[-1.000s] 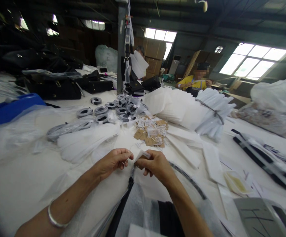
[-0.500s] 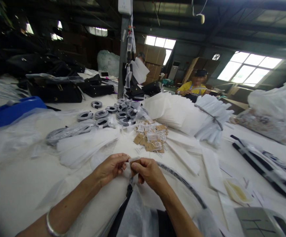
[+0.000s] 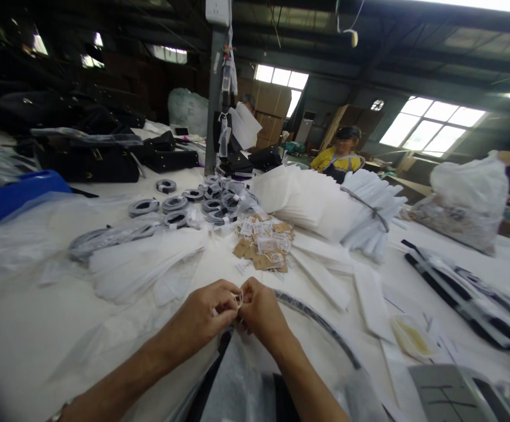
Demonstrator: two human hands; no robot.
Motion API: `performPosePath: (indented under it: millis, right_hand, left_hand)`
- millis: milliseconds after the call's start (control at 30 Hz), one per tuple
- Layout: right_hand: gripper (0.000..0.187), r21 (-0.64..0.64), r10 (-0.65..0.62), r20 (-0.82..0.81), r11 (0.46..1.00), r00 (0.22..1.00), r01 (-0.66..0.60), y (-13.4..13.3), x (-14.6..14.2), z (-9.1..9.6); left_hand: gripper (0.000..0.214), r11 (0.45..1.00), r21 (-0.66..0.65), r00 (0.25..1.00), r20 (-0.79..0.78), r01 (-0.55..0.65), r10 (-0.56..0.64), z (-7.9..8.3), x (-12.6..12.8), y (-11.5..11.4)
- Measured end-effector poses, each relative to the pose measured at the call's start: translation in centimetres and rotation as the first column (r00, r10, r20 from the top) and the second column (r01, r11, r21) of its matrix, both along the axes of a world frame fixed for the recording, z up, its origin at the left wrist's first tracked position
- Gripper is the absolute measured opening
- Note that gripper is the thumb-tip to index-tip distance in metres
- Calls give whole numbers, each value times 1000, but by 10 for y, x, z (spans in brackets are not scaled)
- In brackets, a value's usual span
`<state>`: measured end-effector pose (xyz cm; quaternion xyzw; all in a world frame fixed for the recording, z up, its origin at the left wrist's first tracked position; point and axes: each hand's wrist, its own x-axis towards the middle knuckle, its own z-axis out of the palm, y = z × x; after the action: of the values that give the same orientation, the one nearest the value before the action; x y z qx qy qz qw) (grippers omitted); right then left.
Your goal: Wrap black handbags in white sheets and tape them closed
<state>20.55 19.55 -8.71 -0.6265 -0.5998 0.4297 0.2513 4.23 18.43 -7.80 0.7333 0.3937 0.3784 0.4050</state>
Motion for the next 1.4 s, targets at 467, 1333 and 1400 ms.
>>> performPosePath:
  millis: [467, 1333, 1400]
  right_hand:
    - [35, 69, 94, -290, 995, 952, -77, -1, -1, -2]
    - [40, -58, 233, -276, 964, 932, -259, 5, 17, 7]
    - [41, -42, 262, -249, 959, 932, -281, 5, 16, 7]
  left_hand:
    - [25, 983, -111, 971, -204, -147, 122, -13, -15, 22]
    - [12, 965, -230, 968, -187, 125, -170, 3, -47, 31]
    - [10, 946, -255, 937, -230, 202, -263, 9, -58, 32]
